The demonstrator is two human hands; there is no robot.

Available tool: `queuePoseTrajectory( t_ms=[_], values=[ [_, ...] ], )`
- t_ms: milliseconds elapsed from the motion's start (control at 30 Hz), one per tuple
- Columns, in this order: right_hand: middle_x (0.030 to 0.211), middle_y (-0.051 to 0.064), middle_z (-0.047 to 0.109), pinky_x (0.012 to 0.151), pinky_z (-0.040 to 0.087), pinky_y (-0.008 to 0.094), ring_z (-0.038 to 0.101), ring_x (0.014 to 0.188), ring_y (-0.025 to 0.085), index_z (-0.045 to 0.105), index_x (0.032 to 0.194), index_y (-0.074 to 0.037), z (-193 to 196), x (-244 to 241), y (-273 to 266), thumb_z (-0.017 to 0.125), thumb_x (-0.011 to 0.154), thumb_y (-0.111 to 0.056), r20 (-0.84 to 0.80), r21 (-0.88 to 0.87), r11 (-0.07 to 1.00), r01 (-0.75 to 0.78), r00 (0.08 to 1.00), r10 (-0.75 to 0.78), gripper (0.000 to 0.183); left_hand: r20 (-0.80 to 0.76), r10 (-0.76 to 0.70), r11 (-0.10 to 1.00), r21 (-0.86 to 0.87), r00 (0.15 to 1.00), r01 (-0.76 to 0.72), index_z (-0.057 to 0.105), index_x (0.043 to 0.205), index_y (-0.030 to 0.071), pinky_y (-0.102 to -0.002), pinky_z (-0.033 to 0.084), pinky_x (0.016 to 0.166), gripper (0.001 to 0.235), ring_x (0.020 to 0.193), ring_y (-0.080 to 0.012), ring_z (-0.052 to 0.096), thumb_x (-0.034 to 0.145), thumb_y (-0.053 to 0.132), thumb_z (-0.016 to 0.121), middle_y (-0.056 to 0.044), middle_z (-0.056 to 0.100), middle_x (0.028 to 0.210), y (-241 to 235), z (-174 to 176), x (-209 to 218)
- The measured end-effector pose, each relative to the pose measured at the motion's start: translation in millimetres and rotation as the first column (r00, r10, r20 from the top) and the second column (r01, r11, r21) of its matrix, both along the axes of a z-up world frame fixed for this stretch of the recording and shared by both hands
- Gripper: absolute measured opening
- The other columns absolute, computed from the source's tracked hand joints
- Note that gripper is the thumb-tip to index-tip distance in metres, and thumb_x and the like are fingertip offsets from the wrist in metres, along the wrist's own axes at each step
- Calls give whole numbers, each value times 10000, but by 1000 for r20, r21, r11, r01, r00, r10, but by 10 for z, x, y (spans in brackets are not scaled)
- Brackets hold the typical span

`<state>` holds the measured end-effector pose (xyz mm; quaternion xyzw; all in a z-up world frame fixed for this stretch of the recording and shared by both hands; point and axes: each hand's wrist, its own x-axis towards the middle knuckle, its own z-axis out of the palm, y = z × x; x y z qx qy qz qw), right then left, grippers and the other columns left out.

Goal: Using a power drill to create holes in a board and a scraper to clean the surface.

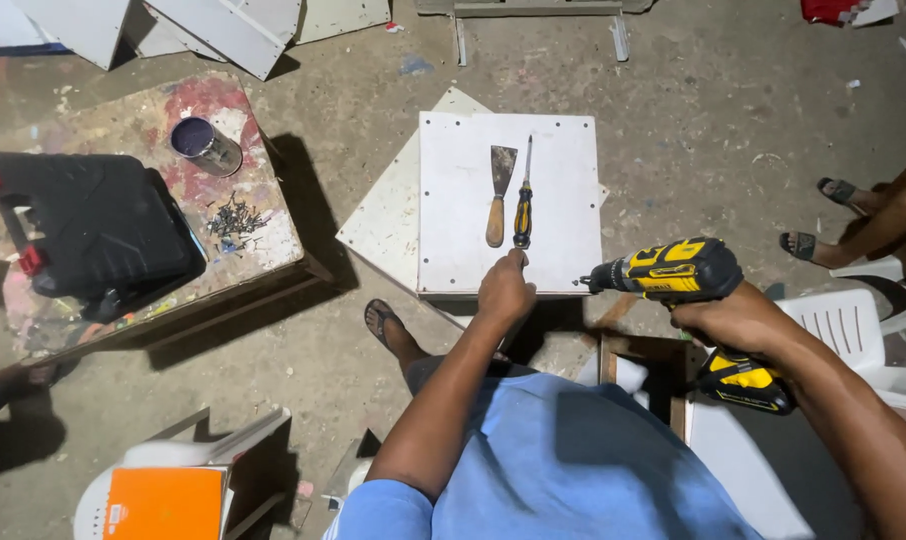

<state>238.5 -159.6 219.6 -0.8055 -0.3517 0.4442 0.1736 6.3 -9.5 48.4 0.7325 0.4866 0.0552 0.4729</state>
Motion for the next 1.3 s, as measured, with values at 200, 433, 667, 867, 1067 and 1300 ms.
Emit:
queuePoseTrajectory(
  t_ms=[200, 433, 667, 867, 1067, 1300],
  values=[
    [738, 75, 614, 553, 462, 369, 541, 656, 196, 710, 856, -6, 81, -116, 54, 616, 740, 90, -21, -44, 999, 11, 1000, -12, 177, 49, 22, 998, 54, 999, -24, 562, 1166, 90, -550, 519, 798, 376, 1015, -423, 641, 793, 53, 592, -181, 674, 1102, -4, -165, 33],
    [1371, -37, 724, 1085, 478, 272, 658, 1212, 129, 706, 1338, -186, -153, 177, 143, 770, 724, -114, 192, -232, 947, -222, 944, 268, 622, 1, 17, 1000, 1, 1000, -17, 573, 1200, 101, -541, 522, 830, 413, 1027, -429, 649, 789, 58, 570, -191, 678, 1128, 13, -152, 50],
    [1034, 260, 802, 913, 604, 436, 756, 1019, 374, 787, 1176, 27, 735, -652, 721, 815, 821, -380, 467, -580, 798, -165, 735, 492, 541, -41, -49, 998, 27, 998, 50, 544, 1259, 71, -569, 528, 1008, 390, 1187, -428, 645, 906, 102, 706, -187, 645, 1140, 3, -138, 89],
    [818, 187, 738, 679, 495, 429, 668, 792, 322, 749, 893, -15, 484, -216, 548, 749, 744, -305, 337, -426, 844, -325, 809, 482, 326, -1, -3, 999, 48, 1000, 3, 549, 1199, 100, -550, 522, 913, 371, 1103, -419, 638, 848, 115, 665, -177, 645, 1126, -11, -342, 93],
    [875, 137, 739, 626, 418, 381, 615, 737, 254, 717, 924, -70, 534, -245, 471, 744, 731, -263, 337, -432, 869, -242, 850, 404, 274, 18, -50, 988, 149, 999, 47, 578, 1130, 77, -557, 518, 807, 379, 1010, -440, 624, 780, 160, 696, -211, 648, 1068, -80, -322, 167],
    [853, 58, 672, 637, 443, 347, 555, 750, 189, 729, 924, -43, 191, 71, 251, 726, 725, -50, 178, -219, 963, -156, 964, 197, 199, -17, -337, 900, 288, 941, 328, 619, 1089, 87, -572, 515, 768, 295, 1038, -463, 591, 869, 269, 694, -231, 620, 1067, -228, -254, 512]
  ],
)
